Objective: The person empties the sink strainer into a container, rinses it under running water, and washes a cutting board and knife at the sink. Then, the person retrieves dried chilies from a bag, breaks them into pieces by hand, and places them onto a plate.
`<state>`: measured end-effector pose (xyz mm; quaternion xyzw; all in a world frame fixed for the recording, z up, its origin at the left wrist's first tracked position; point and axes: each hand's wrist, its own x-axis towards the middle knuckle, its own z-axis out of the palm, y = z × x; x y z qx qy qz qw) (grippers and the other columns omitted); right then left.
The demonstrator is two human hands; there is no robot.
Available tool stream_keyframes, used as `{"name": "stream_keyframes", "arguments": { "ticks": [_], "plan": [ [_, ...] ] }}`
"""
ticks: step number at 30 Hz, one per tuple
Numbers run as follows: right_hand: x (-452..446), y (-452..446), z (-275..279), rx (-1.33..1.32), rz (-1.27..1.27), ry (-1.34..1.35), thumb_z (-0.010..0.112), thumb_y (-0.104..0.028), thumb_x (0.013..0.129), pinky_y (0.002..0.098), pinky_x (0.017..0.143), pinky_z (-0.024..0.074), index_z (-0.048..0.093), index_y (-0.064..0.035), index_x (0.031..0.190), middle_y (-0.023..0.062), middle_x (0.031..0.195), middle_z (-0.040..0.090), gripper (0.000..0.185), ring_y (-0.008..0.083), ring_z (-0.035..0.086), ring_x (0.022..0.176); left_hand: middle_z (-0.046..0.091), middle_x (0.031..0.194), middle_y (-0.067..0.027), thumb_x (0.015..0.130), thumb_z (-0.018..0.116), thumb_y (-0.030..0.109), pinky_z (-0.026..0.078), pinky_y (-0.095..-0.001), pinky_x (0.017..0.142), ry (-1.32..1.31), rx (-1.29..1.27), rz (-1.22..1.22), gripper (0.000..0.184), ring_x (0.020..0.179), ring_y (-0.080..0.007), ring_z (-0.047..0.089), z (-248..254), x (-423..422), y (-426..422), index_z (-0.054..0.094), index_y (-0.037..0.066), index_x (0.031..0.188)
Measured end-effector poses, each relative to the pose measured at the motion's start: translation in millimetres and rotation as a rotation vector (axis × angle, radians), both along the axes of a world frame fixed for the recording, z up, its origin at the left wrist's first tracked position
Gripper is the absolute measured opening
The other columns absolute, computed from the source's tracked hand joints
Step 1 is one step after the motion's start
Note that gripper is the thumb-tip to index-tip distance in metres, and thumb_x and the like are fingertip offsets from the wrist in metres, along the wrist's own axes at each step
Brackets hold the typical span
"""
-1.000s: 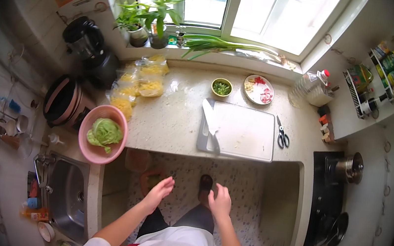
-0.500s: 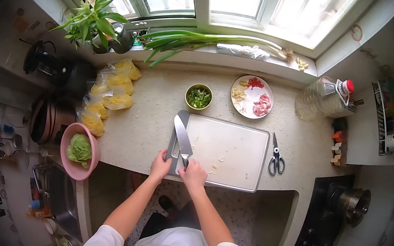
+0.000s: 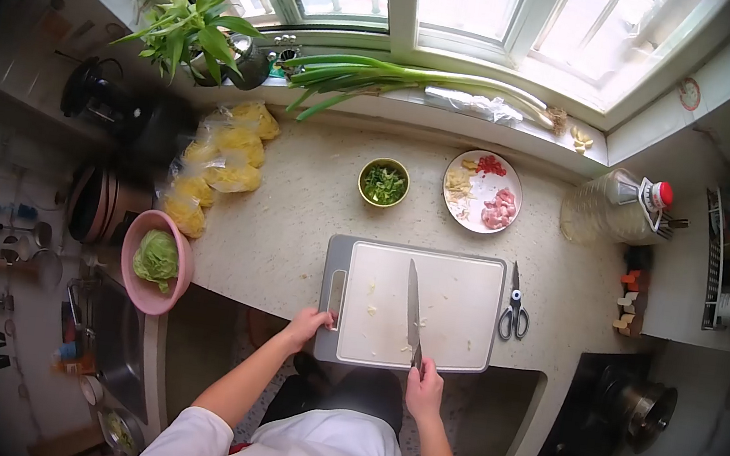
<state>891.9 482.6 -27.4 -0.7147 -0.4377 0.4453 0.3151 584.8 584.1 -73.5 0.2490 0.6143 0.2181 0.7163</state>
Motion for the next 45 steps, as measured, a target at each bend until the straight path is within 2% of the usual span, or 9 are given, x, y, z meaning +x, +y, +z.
{"name": "stream_keyframes", "arguments": {
  "ticks": [3,8,15,24,27,31,32,39,45],
  "plan": [
    [-3,-4,24,0.001,0.023,-0.096,0.066,-0.018,0.094,0.0329,0.052,0.0419,0.060,-0.0001,0.097,0.0064,0.060,0.051,0.019,0.0144,0.049,0.053,0.061,0.087,-0.0017,0.088,0.064,0.016,0.049,-0.0293,0.080,-0.201,-0.119,0.276,0.014,0.088,-0.0145,0.061,14,15,-26,0.062,0.009,0.100],
    [-14,-16,29,0.082,0.092,-0.064,0.063,-0.016,0.099,0.0244,0.048,0.0356,0.058,-0.0016,0.092,-0.0034,0.060,0.048,0.016,0.0043,0.044,0.053,0.069,0.104,-0.0065,0.076,0.058,-0.004,0.051,-0.0297,0.085,-0.331,-0.054,0.191,0.064,0.094,-0.0142,0.064,40,-5,-47,0.053,0.003,0.140],
    [-43,-50,20,0.079,0.217,0.087,0.056,-0.016,0.104,0.0217,0.041,0.0344,0.055,-0.0049,0.096,-0.0051,0.058,0.048,0.014,0.0033,0.044,0.046,0.056,0.090,0.0042,0.069,0.054,-0.006,0.044,-0.0218,0.078,-0.517,-0.027,0.219,0.071,0.085,-0.0087,0.055,68,-78,-136,0.054,-0.001,0.140],
    [-169,-118,70,-0.090,0.505,0.364,0.045,-0.022,0.109,0.0229,0.041,0.0402,0.053,-0.0030,0.106,0.0027,0.067,0.056,0.021,0.0091,0.052,0.046,0.071,0.111,-0.0128,0.066,0.054,-0.007,0.046,-0.0243,0.075,-0.376,0.092,0.626,0.080,0.093,-0.0157,0.065,86,-231,-402,0.047,-0.006,0.146],
    [-214,-153,49,-0.155,0.634,0.351,0.044,-0.023,0.109,0.0223,0.040,0.0369,0.053,-0.0036,0.108,0.0016,0.067,0.055,0.022,0.0074,0.049,0.045,0.070,0.115,-0.0190,0.064,0.052,-0.008,0.055,-0.0321,0.090,-0.275,0.070,0.812,0.082,0.104,-0.0256,0.069,85,-256,-493,0.045,-0.007,0.145],
    [-272,-189,30,-0.228,0.760,0.250,0.052,-0.020,0.107,0.0233,0.048,0.0379,0.058,-0.0020,0.101,-0.0027,0.062,0.053,0.020,0.0044,0.048,0.053,0.070,0.113,-0.0197,0.065,0.051,-0.009,0.055,-0.0357,0.092,-0.258,0.033,1.112,0.080,0.103,-0.0290,0.069,76,-257,-557,0.046,-0.007,0.145],
    [-284,-196,23,-0.252,0.795,0.254,0.053,-0.021,0.106,0.0237,0.049,0.0390,0.059,-0.0016,0.102,-0.0024,0.063,0.054,0.020,0.0047,0.048,0.053,0.065,0.130,-0.0190,0.068,0.053,-0.011,0.049,-0.0328,0.096,-0.271,-0.015,1.143,0.084,0.119,-0.0258,0.062,64,-257,-568,0.039,-0.006,0.150],
    [-345,-214,-62,-0.369,1.193,0.035,0.058,-0.026,0.104,0.0300,0.059,0.0489,0.064,-0.0005,0.106,0.0040,0.068,0.061,0.026,0.0105,0.057,0.062,0.040,0.155,-0.0176,0.076,0.055,-0.010,0.045,-0.0331,0.102,-0.184,-0.162,1.495,0.087,0.137,-0.0242,0.045,-31,-247,-520,0.026,-0.002,0.158],
    [-387,-184,-113,-0.264,1.437,-0.055,0.061,-0.034,0.100,0.0413,0.065,0.0517,0.067,-0.0029,0.109,0.0169,0.075,0.067,0.032,0.0331,0.066,0.067,0.039,0.155,-0.0155,0.075,0.058,-0.007,0.045,-0.0330,0.098,-0.191,-0.177,1.524,0.091,0.132,-0.0219,0.047,-91,-261,-488,0.026,0.002,0.159]
  ]
}}
